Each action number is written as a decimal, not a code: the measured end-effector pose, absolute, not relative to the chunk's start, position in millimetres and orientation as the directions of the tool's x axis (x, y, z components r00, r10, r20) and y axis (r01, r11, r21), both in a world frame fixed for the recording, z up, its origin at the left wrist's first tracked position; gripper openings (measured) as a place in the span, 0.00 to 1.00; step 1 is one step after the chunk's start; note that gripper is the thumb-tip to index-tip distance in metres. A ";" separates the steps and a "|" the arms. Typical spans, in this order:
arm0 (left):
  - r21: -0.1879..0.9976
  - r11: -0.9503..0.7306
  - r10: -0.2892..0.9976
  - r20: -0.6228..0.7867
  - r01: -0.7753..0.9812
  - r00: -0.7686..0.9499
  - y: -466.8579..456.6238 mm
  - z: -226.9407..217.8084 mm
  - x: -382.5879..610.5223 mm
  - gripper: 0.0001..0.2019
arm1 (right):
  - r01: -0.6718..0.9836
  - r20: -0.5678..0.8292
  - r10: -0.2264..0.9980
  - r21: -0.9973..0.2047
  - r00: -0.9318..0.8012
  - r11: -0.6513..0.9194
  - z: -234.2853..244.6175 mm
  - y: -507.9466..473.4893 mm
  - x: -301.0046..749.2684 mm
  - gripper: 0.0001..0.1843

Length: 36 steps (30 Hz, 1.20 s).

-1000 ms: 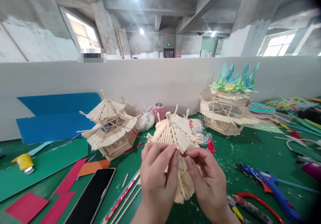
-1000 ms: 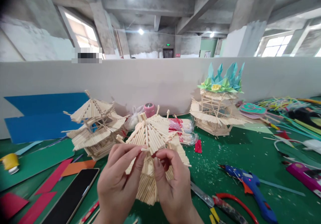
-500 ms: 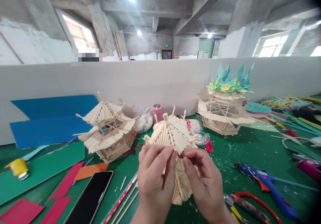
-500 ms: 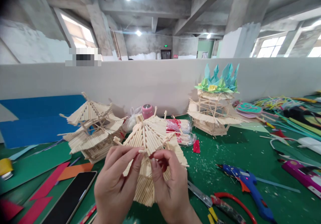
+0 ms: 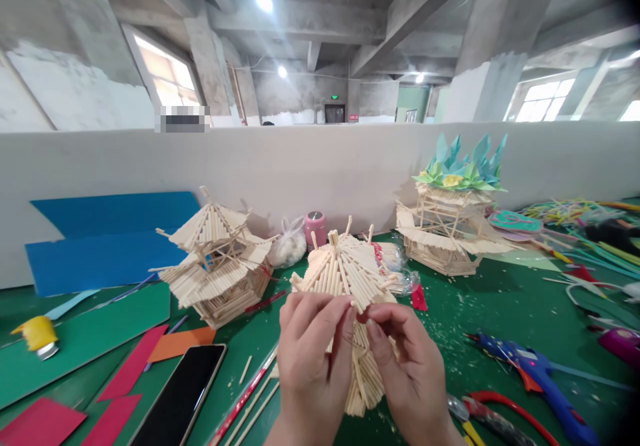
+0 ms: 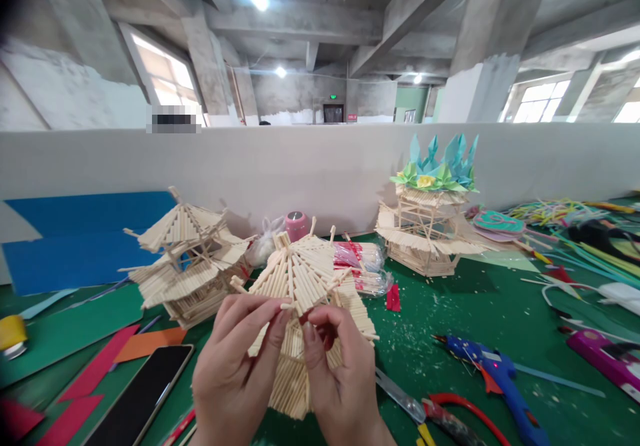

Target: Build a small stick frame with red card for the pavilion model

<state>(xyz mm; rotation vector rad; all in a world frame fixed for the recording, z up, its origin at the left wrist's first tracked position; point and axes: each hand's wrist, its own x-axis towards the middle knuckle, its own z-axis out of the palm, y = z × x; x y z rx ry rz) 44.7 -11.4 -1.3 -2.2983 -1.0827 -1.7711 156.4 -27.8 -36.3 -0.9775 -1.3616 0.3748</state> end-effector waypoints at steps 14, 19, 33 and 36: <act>0.347 -0.765 0.469 0.878 0.543 0.099 -10.6 -1.3 44.7 0.08 | 0.295 0.645 0.734 -0.758 0.213 0.581 -43.2 -25.4 157.0 0.06; 0.352 -0.755 0.481 0.871 0.552 0.102 -10.9 -0.9 44.4 0.08 | 0.304 0.657 0.724 -0.747 0.209 0.590 -43.1 -24.8 157.9 0.06; 0.354 -0.753 0.481 0.871 0.556 0.097 -9.8 -1.6 44.7 0.09 | 0.316 0.653 0.726 -0.749 0.213 0.581 -40.6 -26.8 157.4 0.05; 0.354 -0.754 0.481 0.871 0.554 0.098 -9.8 -1.3 44.7 0.08 | 0.311 0.650 0.731 -0.753 0.209 0.580 -40.3 -25.3 157.4 0.05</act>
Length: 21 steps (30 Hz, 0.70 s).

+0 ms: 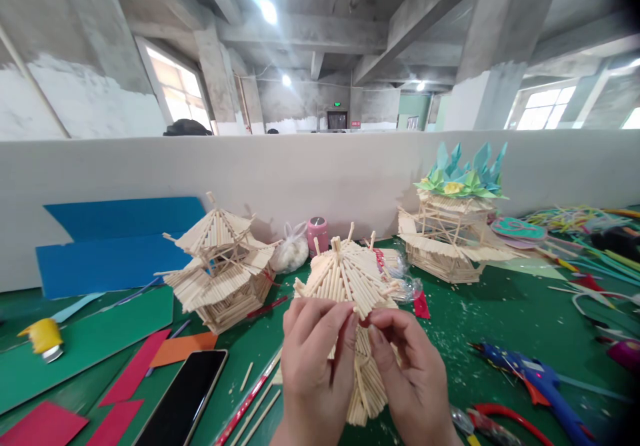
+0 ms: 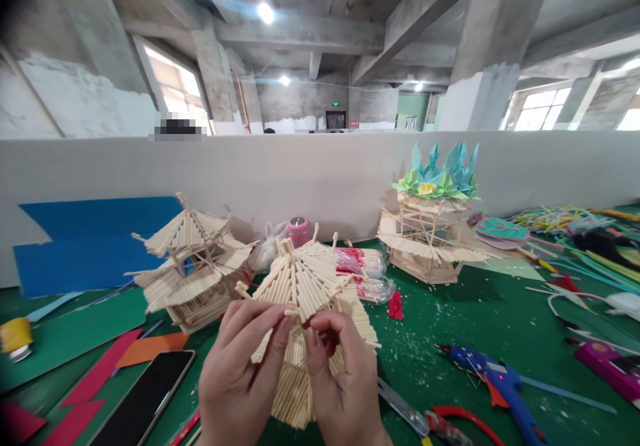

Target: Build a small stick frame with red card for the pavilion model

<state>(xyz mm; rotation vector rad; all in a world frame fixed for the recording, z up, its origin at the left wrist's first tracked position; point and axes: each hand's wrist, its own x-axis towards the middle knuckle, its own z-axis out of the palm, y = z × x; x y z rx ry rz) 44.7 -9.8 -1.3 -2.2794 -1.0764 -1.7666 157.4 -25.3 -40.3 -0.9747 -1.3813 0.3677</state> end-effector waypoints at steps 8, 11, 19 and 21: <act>0.342 -0.753 0.477 0.872 0.562 0.109 -11.4 0.1 43.8 0.08 | 0.274 0.631 0.747 -0.771 0.209 0.575 -38.9 -26.7 156.7 0.04; 0.351 -0.749 0.488 0.866 0.562 0.110 -10.5 -0.5 43.5 0.09 | 0.281 0.634 0.743 -0.768 0.213 0.575 -38.1 -27.3 156.6 0.05; 0.349 -0.744 0.493 0.863 0.569 0.115 -9.3 -0.5 43.4 0.09 | 0.310 0.644 0.735 -0.757 0.211 0.575 -36.0 -26.4 157.1 0.05; 0.343 -0.748 0.483 0.868 0.569 0.112 -9.6 -0.4 43.6 0.08 | 0.306 0.645 0.735 -0.757 0.210 0.577 -35.9 -26.7 157.3 0.05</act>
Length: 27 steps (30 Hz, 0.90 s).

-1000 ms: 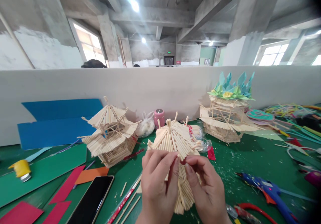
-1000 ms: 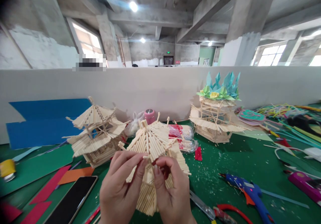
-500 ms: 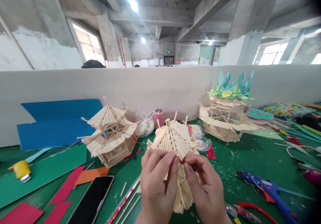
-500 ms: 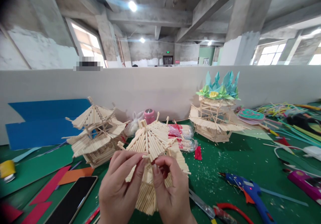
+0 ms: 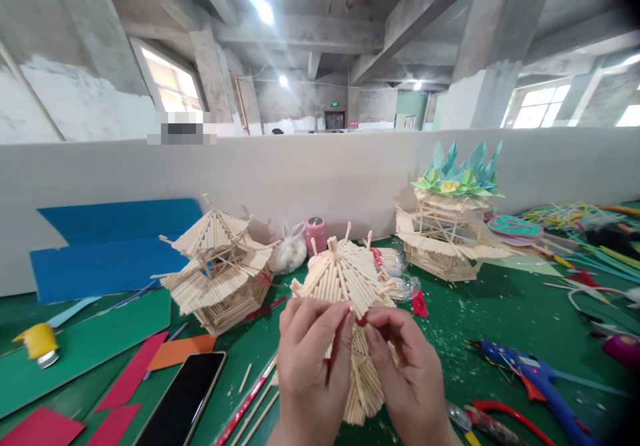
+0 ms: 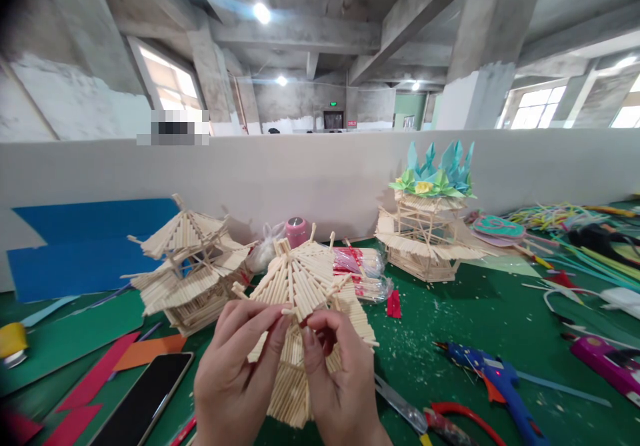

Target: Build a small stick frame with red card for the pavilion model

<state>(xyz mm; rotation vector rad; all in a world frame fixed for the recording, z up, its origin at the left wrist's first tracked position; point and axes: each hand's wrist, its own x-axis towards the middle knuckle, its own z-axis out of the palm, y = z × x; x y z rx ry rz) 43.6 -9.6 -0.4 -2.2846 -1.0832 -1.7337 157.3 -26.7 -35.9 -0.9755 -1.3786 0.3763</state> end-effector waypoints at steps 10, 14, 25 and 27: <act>0.342 -0.749 0.478 0.872 0.568 0.104 -10.1 -0.9 43.5 0.08 | 0.290 0.633 0.743 -0.769 0.217 0.570 -37.7 -27.3 157.0 0.05; 0.335 -0.752 0.471 0.876 0.567 0.106 -9.8 -1.0 43.4 0.09 | 0.301 0.637 0.735 -0.765 0.232 0.569 -38.2 -26.8 157.2 0.05; 0.348 -0.740 0.494 0.862 0.576 0.114 -10.3 -4.0 42.3 0.10 | 0.301 0.640 0.739 -0.762 0.211 0.573 -38.3 -26.7 157.9 0.05; 0.345 -0.740 0.487 0.867 0.577 0.107 -10.6 -3.8 42.3 0.10 | 0.303 0.645 0.734 -0.758 0.212 0.578 -38.7 -26.9 157.9 0.05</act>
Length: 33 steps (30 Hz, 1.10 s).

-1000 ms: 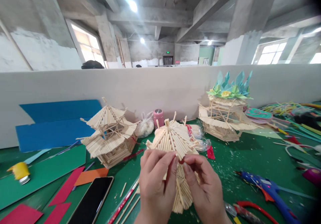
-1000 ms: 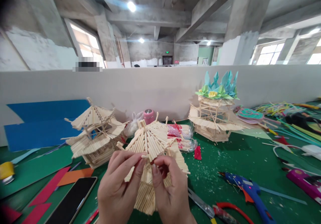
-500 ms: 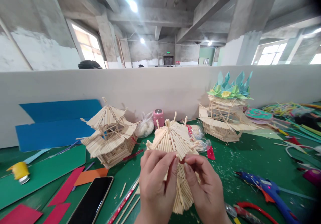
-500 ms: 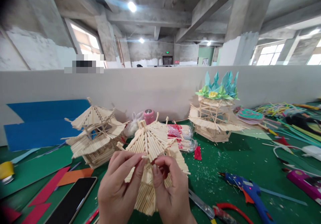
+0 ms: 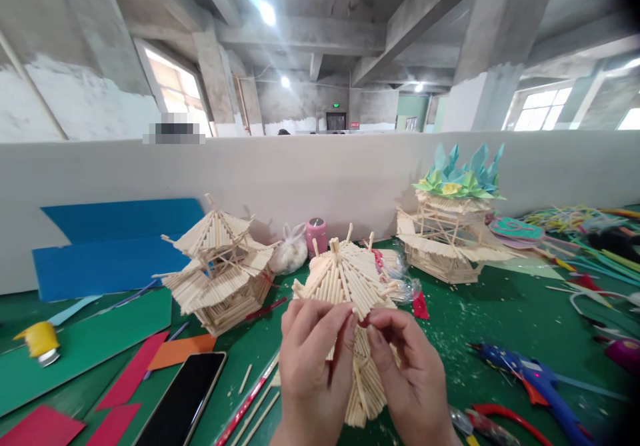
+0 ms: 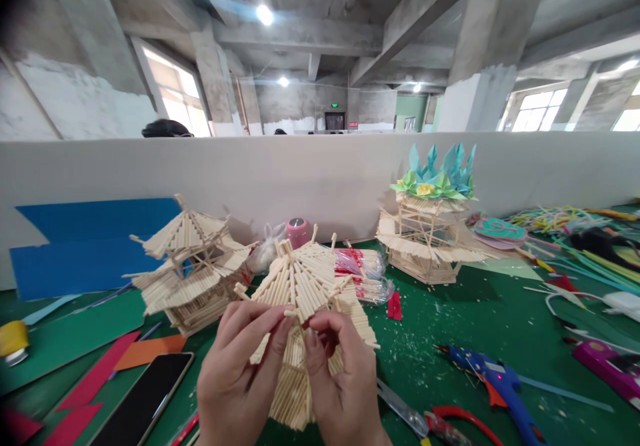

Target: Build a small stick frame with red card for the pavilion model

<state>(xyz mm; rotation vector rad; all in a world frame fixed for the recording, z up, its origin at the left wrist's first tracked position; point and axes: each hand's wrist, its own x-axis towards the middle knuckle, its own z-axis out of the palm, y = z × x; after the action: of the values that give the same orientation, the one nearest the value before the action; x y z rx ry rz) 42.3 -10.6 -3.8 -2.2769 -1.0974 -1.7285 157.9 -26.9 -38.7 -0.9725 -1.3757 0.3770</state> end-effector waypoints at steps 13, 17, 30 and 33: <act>0.348 -0.740 0.488 0.867 0.576 0.102 -10.3 -2.6 43.2 0.09 | 0.273 0.640 0.716 -0.767 0.279 0.580 -35.6 -30.3 156.0 0.03; 0.359 -0.740 0.498 0.861 0.569 0.104 -10.1 -3.4 43.1 0.09 | 0.204 0.633 0.706 -0.772 0.318 0.601 -39.0 -35.6 157.2 0.16; 0.385 -0.745 0.508 0.857 0.545 0.090 -10.8 -4.7 43.5 0.11 | 0.318 0.803 0.412 -0.562 0.430 0.764 -38.4 -32.2 158.1 0.16; 0.381 -0.749 0.503 0.859 0.542 0.091 -10.6 -5.7 43.1 0.10 | 0.349 0.817 0.446 -0.564 0.364 0.748 -38.2 -36.9 162.9 0.12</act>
<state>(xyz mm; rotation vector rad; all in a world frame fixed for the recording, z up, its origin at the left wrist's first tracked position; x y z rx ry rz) 43.1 -10.6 -5.7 -2.2947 -1.1005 -1.7834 162.9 -36.9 -38.2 -0.7735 -1.2314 0.0713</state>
